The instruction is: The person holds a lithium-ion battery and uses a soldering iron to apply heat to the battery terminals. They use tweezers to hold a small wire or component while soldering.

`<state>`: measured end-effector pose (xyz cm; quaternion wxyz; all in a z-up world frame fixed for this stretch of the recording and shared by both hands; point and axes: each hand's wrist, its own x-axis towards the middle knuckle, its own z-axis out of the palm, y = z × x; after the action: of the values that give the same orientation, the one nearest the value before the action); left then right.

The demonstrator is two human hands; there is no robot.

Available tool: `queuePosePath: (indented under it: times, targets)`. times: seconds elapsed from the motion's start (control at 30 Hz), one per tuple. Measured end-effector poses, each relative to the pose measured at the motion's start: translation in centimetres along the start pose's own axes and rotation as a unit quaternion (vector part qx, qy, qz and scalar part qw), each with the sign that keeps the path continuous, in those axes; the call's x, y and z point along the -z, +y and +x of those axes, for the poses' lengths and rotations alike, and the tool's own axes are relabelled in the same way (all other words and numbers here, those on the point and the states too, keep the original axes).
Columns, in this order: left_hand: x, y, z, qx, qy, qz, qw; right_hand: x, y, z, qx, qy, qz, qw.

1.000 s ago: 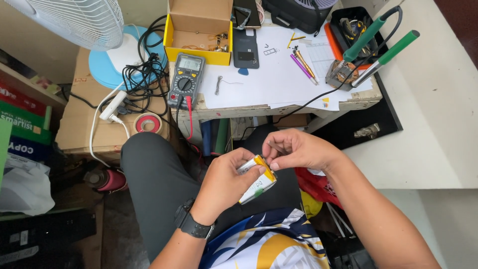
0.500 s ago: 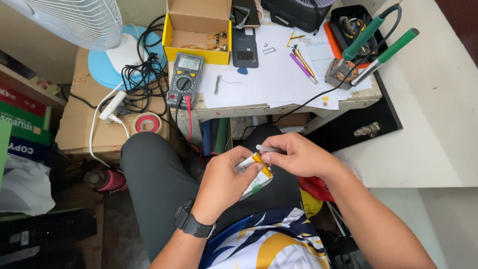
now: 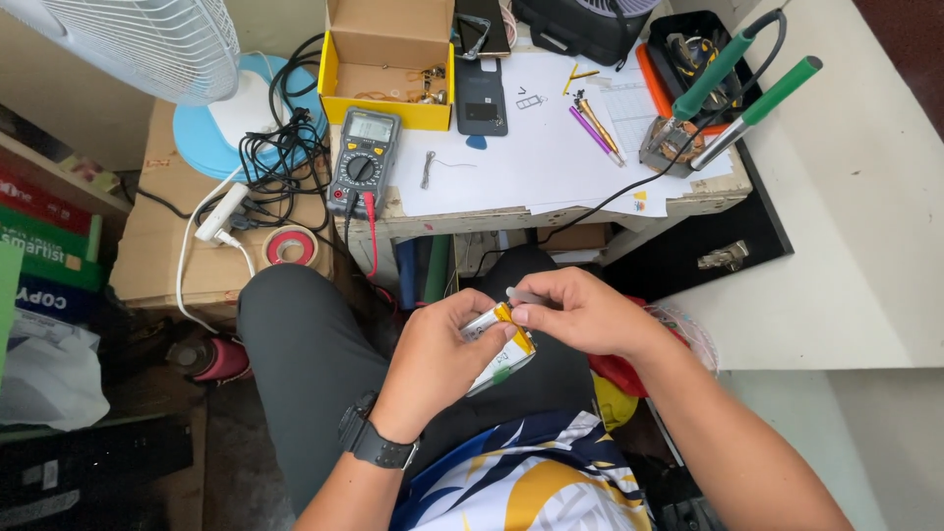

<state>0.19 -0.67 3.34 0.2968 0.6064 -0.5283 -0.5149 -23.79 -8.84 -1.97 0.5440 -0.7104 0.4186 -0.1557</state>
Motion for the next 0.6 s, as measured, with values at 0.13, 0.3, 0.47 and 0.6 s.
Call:
queuePosePath:
  times: [0.13, 0.3, 0.47, 0.6]
  targets:
    - [-0.1, 0.0, 0.1, 0.003, -0.004, -0.005, 1.0, -0.8, 1.8, 0.5, -0.007, -0.006, 0.044, 0.999]
    - [-0.3, -0.5, 0.3, 0.017, 0.003, -0.007, 1.0, -0.9, -0.5, -0.2, -0.03, 0.026, 0.108, 0.993]
    - [0.1, -0.8, 0.6, 0.008, 0.012, -0.013, 1.0, -1.3, -0.5, -2.0, -0.002, 0.079, 0.081, 0.994]
    - [0.1, -0.7, 1.1, -0.001, 0.021, -0.005, 1.0, -2.3, 0.8, -2.5, -0.007, 0.106, 0.096, 0.99]
